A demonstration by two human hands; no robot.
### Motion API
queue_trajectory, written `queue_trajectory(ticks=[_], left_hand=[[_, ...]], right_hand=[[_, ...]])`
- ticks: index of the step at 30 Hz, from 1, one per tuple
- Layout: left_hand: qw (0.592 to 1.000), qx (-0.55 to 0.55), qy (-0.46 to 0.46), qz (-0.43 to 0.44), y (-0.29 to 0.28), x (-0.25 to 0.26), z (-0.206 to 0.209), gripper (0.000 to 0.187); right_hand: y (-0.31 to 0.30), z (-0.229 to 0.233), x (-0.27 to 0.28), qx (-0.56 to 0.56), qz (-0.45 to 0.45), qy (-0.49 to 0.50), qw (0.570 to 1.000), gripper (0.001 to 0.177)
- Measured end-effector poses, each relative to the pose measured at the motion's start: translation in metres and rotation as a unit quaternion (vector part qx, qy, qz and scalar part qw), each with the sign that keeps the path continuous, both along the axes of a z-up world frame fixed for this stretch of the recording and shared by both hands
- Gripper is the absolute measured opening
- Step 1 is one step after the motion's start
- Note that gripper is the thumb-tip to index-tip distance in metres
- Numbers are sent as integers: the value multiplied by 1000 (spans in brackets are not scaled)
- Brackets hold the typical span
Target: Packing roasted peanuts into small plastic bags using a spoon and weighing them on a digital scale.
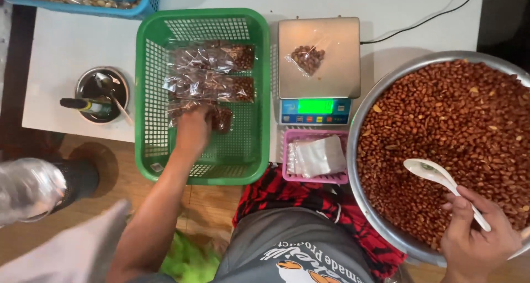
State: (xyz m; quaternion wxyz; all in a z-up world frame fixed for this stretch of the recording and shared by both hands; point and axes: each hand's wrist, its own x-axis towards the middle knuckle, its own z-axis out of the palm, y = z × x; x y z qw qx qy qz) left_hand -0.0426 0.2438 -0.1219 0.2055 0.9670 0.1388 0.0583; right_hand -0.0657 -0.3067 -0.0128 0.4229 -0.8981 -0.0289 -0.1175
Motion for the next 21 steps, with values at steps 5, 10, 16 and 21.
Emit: queue_trajectory(ticks=[5, 10, 16, 21], left_hand=[[993, -9, 109, 50, 14, 12, -14, 57], [983, 178, 31, 1, -37, 22, 21, 77], [939, -158, -42, -304, -220, 24, 31, 23], [934, 35, 229, -271, -243, 39, -5, 28]], right_hand=[[-1, -3, 0, 9, -6, -3, 1000, 11], [-8, 0, -3, -24, -15, -18, 999, 15], [11, 24, 4, 14, -80, 68, 994, 20], [-9, 22, 0, -310, -70, 50, 947, 9]])
